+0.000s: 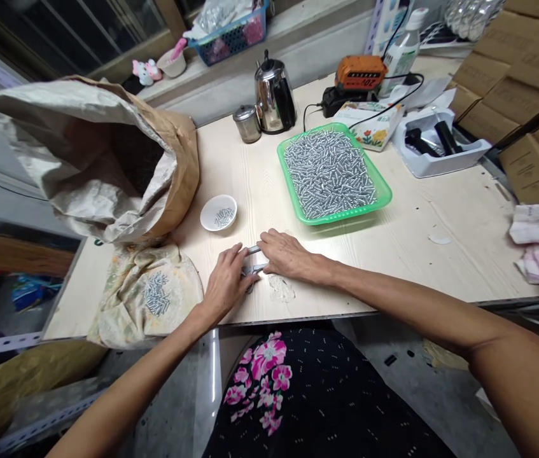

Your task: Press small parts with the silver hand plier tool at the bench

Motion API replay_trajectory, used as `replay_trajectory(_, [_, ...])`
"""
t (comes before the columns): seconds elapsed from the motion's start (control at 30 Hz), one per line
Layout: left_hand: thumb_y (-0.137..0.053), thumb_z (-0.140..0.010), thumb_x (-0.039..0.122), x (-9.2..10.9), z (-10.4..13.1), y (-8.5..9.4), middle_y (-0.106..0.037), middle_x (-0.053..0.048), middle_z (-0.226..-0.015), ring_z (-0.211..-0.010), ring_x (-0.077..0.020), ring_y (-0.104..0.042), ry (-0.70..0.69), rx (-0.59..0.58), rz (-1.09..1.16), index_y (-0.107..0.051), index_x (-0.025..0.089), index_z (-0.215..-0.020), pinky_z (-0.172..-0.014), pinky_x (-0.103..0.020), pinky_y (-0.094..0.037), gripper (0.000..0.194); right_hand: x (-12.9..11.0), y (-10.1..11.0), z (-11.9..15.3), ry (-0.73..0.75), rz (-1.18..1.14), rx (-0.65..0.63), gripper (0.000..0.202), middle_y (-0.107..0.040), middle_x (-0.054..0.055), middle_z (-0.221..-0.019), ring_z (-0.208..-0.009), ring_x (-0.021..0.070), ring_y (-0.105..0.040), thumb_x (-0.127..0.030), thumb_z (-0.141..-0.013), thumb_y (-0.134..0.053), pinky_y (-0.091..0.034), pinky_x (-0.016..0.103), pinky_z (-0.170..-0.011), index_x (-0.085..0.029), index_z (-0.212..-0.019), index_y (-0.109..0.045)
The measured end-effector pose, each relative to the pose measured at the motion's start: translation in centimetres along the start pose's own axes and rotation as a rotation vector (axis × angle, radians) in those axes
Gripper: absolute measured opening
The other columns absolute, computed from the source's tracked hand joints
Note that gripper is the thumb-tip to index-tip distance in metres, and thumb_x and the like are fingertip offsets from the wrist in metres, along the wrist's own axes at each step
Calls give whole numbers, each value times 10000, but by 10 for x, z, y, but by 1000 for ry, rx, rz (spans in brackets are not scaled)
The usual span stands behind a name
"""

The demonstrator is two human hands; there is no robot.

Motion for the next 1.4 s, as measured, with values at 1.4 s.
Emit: replay_trajectory(1.4, [-515, -949, 281, -32, 61, 27, -585, -138, -1237, -1149, -262, -504, 195, 263, 9, -579, 157, -1244, -992, -420, -447, 327, -10, -8, 45, 135, -36, 208, 407, -554, 173, -1267, -1209, 336, -457, -385, -907, -586, -426, 516, -981, -172, -1252, -555])
Point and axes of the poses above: each hand's wrist, its own z-axis away from the middle knuckle, its own y-axis out of the back of the hand, x = y × z, the point moved 7 cm from there along -z, towards the middle knuckle
